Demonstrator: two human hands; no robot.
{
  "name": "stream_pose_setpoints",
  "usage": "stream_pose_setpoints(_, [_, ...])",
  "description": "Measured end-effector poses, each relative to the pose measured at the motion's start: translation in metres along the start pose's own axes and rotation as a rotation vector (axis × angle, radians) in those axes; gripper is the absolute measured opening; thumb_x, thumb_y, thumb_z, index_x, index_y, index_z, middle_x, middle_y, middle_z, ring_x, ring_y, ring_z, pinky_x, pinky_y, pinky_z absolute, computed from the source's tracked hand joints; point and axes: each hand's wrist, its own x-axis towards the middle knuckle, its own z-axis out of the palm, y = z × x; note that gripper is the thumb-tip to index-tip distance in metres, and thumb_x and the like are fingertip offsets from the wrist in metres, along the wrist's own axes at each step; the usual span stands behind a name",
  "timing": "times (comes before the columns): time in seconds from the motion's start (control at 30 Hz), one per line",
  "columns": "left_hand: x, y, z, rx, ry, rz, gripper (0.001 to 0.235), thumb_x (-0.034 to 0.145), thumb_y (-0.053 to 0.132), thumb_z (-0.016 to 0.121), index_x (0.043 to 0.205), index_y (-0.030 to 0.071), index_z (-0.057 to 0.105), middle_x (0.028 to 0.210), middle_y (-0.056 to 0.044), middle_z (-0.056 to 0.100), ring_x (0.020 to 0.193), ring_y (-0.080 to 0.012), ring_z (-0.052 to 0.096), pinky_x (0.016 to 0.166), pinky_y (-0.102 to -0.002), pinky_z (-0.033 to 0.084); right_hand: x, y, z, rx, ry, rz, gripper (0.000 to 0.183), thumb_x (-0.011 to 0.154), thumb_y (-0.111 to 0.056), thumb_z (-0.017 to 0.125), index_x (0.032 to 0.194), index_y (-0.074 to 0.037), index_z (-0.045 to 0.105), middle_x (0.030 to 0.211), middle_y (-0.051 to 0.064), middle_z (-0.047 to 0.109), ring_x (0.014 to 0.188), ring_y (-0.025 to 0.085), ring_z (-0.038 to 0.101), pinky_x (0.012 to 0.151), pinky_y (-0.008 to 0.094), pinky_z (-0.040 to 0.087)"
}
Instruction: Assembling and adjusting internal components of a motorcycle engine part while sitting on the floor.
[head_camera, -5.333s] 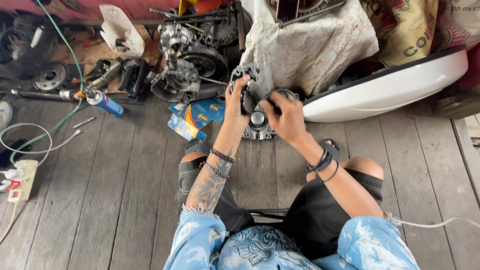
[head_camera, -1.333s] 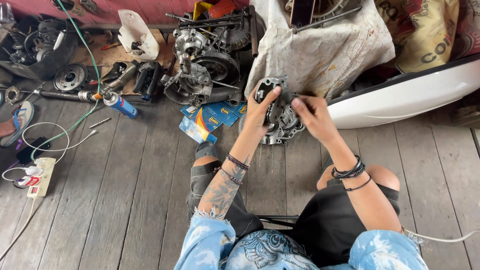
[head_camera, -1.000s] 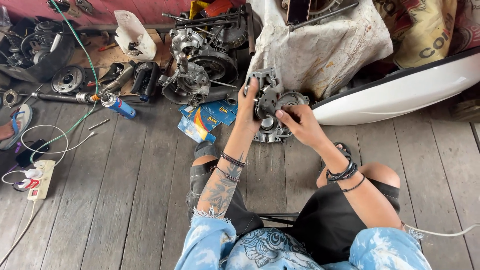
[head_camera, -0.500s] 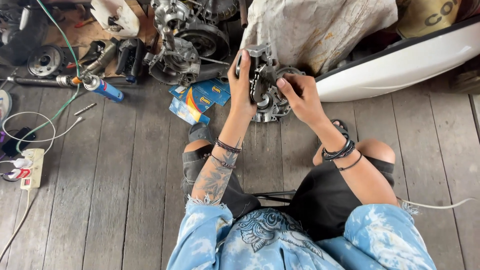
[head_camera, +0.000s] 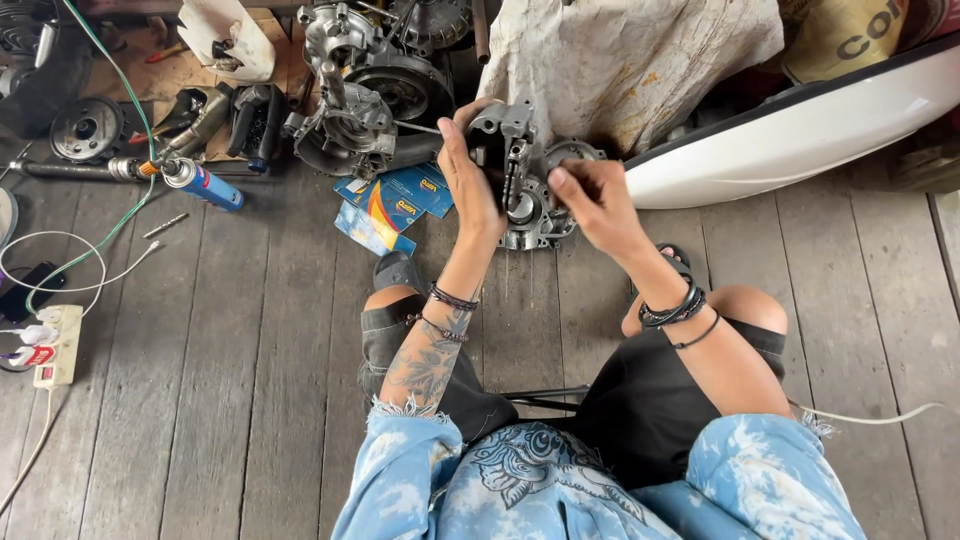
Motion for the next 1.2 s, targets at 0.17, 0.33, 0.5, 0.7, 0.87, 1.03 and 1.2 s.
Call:
stream_pose_setpoints(0.17, [-0.007, 0.011, 0.001, 0.033, -0.077, 0.109, 0.062, 0.107, 0.058, 0.031, 0.108, 0.009, 0.068, 0.103, -0.005, 0.071, 0.100, -0.0163, 0.066, 0.095, -0.031, 0.050, -0.001, -0.028, 0.006, 0.017, 0.077, -0.017, 0.060, 0.107, -0.048, 0.050, 0.062, -0.011, 0.040, 0.057, -0.002, 0.036, 0.051, 0.009, 0.032, 0.051, 0.024, 0.030])
stream_pose_setpoints(0.33, [-0.007, 0.008, 0.000, -0.002, -0.113, 0.105, 0.064, 0.105, 0.064, 0.033, 0.108, 0.009, 0.066, 0.101, -0.005, 0.069, 0.096, -0.0164, 0.065, 0.090, -0.031, 0.051, 0.000, -0.016, 0.003, 0.010, 0.103, -0.002, 0.058, 0.107, -0.049, 0.051, 0.065, -0.009, 0.051, 0.058, -0.002, 0.047, 0.050, 0.007, 0.036, 0.049, 0.023, 0.024])
stream_pose_setpoints(0.5, [-0.004, 0.002, 0.000, 0.029, -0.104, 0.184, 0.061, 0.114, 0.053, 0.024, 0.113, 0.012, 0.069, 0.104, -0.001, 0.068, 0.100, -0.0087, 0.059, 0.100, -0.032, 0.048, -0.001, 0.013, 0.004, 0.193, 0.094, 0.039, 0.046, 0.113, -0.026, 0.050, 0.075, -0.006, 0.064, 0.055, 0.003, 0.046, 0.043, 0.010, 0.038, 0.044, 0.021, 0.032])
stream_pose_setpoints(0.7, [-0.002, 0.007, -0.006, 0.052, -0.091, 0.213, 0.060, 0.114, 0.052, 0.024, 0.113, 0.012, 0.068, 0.105, -0.001, 0.067, 0.101, -0.0083, 0.059, 0.099, -0.030, 0.048, -0.008, 0.027, 0.015, 0.344, 0.055, 0.056, 0.047, 0.114, -0.022, 0.051, 0.072, -0.003, 0.062, 0.053, 0.001, 0.040, 0.043, 0.004, 0.032, 0.041, 0.020, 0.029])
stream_pose_setpoints(0.87, [-0.009, 0.015, 0.001, 0.085, -0.109, 0.230, 0.056, 0.114, 0.050, 0.027, 0.111, 0.012, 0.069, 0.103, -0.004, 0.068, 0.100, -0.0116, 0.060, 0.099, -0.035, 0.048, -0.005, -0.005, 0.001, 0.399, 0.072, 0.087, 0.037, 0.110, -0.017, 0.057, 0.077, -0.002, 0.062, 0.064, 0.002, 0.046, 0.055, 0.006, 0.040, 0.045, 0.022, 0.040])
stream_pose_setpoints(1.03, [0.000, 0.015, -0.004, 0.095, -0.157, 0.272, 0.054, 0.114, 0.049, 0.028, 0.114, 0.014, 0.068, 0.103, -0.008, 0.068, 0.097, -0.0150, 0.064, 0.096, -0.039, 0.049, 0.000, 0.013, -0.002, 0.412, 0.013, 0.031, 0.038, 0.110, -0.014, 0.058, 0.075, -0.001, 0.059, 0.065, 0.004, 0.044, 0.058, 0.010, 0.043, 0.047, 0.026, 0.042])
stream_pose_setpoints(1.2, [-0.008, 0.029, 0.000, 0.173, -0.213, 0.374, 0.048, 0.112, 0.047, 0.033, 0.111, 0.013, 0.068, 0.106, -0.006, 0.070, 0.104, -0.0141, 0.066, 0.100, -0.034, 0.048, -0.002, 0.013, -0.008, 0.412, 0.006, -0.071, 0.034, 0.108, -0.009, 0.059, 0.076, 0.002, 0.060, 0.069, 0.005, 0.046, 0.062, 0.010, 0.046, 0.057, 0.024, 0.043])
